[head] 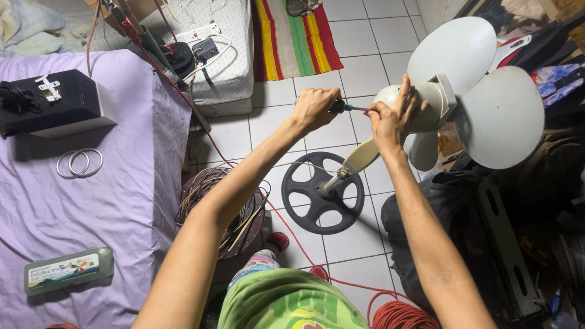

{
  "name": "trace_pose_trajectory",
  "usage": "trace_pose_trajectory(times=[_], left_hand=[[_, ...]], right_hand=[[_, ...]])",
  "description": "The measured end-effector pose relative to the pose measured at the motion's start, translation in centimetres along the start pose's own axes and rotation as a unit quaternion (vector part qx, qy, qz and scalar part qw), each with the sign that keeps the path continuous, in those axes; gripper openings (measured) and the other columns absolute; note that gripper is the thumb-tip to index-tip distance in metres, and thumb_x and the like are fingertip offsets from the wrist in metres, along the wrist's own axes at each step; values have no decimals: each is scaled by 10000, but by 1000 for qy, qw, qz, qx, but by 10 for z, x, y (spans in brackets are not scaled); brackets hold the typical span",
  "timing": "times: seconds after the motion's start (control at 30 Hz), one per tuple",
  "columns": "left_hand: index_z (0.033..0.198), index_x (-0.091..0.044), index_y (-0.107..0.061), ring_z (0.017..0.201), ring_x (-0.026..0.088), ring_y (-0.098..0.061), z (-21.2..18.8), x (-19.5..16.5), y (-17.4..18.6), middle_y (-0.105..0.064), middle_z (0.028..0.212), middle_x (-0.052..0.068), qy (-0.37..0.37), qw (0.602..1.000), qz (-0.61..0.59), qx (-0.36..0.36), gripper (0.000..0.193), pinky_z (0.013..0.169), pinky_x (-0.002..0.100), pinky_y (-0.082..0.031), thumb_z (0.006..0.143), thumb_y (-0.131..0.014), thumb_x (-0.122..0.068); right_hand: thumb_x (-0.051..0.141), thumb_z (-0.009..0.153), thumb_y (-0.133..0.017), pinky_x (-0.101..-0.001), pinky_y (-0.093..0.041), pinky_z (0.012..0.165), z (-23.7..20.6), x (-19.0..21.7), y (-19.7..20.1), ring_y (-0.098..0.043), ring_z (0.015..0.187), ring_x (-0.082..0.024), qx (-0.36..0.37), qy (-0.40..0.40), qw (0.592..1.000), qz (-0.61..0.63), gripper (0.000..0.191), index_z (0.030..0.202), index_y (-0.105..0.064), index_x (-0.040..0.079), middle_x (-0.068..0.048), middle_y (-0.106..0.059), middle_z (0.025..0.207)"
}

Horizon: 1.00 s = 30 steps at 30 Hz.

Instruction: The person removes a tangled wire from a standing fan, retrieves a screwdriver, and uses it to loosen screws on the fan's motor housing. They then remove the fan blades and wipe the motor housing with a cloth.

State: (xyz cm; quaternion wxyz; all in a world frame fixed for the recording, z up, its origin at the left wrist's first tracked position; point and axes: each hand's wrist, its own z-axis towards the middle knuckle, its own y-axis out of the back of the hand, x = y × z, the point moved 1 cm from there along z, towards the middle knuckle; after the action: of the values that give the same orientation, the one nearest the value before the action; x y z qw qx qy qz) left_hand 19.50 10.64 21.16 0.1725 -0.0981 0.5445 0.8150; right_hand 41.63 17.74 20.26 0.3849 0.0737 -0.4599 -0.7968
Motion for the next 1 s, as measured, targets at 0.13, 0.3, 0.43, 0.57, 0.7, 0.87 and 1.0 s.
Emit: trace_pose_trajectory(times=[0.13, 0.3, 0.43, 0.57, 0.7, 0.87, 1.0], left_hand=[[836, -162, -777, 702, 282, -710, 4, 11, -7, -743, 681, 62, -44, 998, 31, 33, 283, 731, 480, -499, 770, -812, -435], [1006, -116, -803, 727, 164, -730, 27, 27, -1, -782, 867, 52, 113, 916, -228, 310, 568, 661, 338, -588, 893, -626, -644], [950, -83, -799, 655, 146, -721, 33, 18, 6, -766, 787, 46, 205, 869, -292, 344, 752, 603, 314, -604, 862, -491, -763], [945, -55, -731, 679, 168, -732, 27, 11, 16, -727, 767, 53, 193, 897, -236, 321, 631, 587, 306, -600, 755, -752, -657], [968, -64, -701, 671, 256, -722, 16, 8, 15, -722, 729, 63, 54, 988, -61, 130, 506, 556, 387, -545, 616, -952, -328], [881, -146, -783, 719, 259, -704, 10, 10, 4, -724, 748, 48, 4, 999, 14, 47, 240, 645, 428, -486, 745, -857, -330], [903, -138, -805, 743, 178, -714, 23, 20, 5, -761, 786, 32, 75, 968, -81, 225, 375, 714, 368, -509, 870, -749, -508]], right_hand=[[255, 839, -909, -731, -44, 1214, -1, -4, 5, -244, 1539, -430, 10, -2, 1000, 15, 145, 931, -825, 179, -161, -161, 1729], [230, 733, -945, -726, -52, 1222, -2, -10, 5, -240, 1546, -420, 18, -2, 1000, 6, 393, 1093, -809, 149, -166, -148, 1733], [222, 732, -943, -727, -42, 1227, -2, -10, 3, -247, 1545, -403, 7, -2, 1000, 9, 242, 929, -812, 170, -161, -173, 1724], [231, 789, -927, -725, -32, 1224, -3, -9, 2, -258, 1549, -404, -1, -1, 1000, 13, 148, 803, -788, 181, -170, -194, 1724], [244, 812, -919, -723, -19, 1222, -2, -6, 1, -255, 1553, -409, -5, -6, 1000, 18, 144, 815, -790, 181, -166, -192, 1730], [218, 800, -925, -718, -14, 1233, 0, -5, 4, -255, 1561, -388, 1, -16, 999, 28, 121, 853, -819, 194, -153, -190, 1733], [161, 710, -935, -716, -19, 1228, 1, -8, 14, -232, 1562, -400, 41, -16, 998, 35, 428, 1117, -802, 163, -163, -138, 1726]])
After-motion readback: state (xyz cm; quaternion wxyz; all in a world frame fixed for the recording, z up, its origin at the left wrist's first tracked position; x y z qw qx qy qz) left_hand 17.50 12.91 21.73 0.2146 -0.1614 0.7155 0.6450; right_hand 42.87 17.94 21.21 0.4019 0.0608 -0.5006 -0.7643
